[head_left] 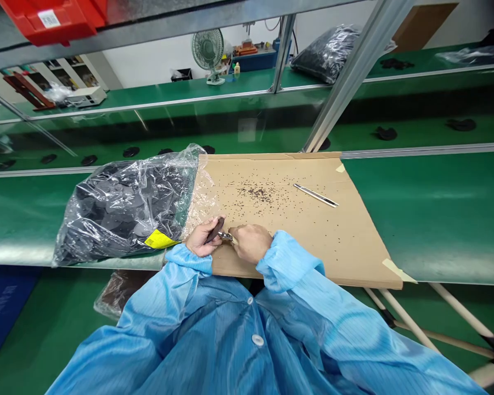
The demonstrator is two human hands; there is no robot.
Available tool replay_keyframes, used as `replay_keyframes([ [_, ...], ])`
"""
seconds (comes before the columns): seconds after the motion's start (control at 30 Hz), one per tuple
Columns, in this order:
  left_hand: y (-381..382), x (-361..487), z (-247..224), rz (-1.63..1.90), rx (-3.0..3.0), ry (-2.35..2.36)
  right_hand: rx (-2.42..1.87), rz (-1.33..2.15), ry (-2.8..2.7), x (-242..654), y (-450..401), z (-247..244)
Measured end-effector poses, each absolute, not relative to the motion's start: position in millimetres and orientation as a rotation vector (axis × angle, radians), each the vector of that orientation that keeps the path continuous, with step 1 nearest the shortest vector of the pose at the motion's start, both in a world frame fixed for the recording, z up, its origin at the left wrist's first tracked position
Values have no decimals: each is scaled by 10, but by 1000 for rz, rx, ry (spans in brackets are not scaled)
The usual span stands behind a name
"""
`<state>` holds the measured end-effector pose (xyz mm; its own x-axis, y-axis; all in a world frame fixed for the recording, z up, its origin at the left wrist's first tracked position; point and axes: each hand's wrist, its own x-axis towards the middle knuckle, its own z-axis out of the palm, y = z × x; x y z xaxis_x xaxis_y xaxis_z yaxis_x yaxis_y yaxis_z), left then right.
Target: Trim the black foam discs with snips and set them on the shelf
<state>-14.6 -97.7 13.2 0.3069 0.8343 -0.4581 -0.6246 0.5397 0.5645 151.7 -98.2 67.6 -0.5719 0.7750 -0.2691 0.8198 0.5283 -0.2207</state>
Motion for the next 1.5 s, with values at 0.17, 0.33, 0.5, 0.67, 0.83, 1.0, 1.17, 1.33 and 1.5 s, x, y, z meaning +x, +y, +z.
replay_keyframes([
  [0.17,-983,-170,150,988,298,785,1377,-517,2599,1479,-979,653],
  [0.33,-973,-202,160,989,244,679,1460,-775,2645,1490,-959,631],
  [0.5,-988,-258,129,1045,165,524,1572,-2000,2347,1569,-883,506],
  [0.67,-1036,-303,100,1099,146,509,1686,-2992,1352,1676,-799,405],
  [0.83,-1057,-310,94,1124,143,547,1572,-3079,1198,1772,-714,349],
  [1.0,-1076,-294,79,1182,122,586,1634,-3042,1321,1781,-678,284],
  [1.17,-1131,-253,85,1271,98,520,1648,-3084,1258,1746,-678,267],
  [1.33,-1152,-250,110,1290,80,517,1778,-3105,1183,1706,-685,266],
  [1.5,-1176,-232,107,1247,160,721,2119,-2716,1618,1572,-643,256],
])
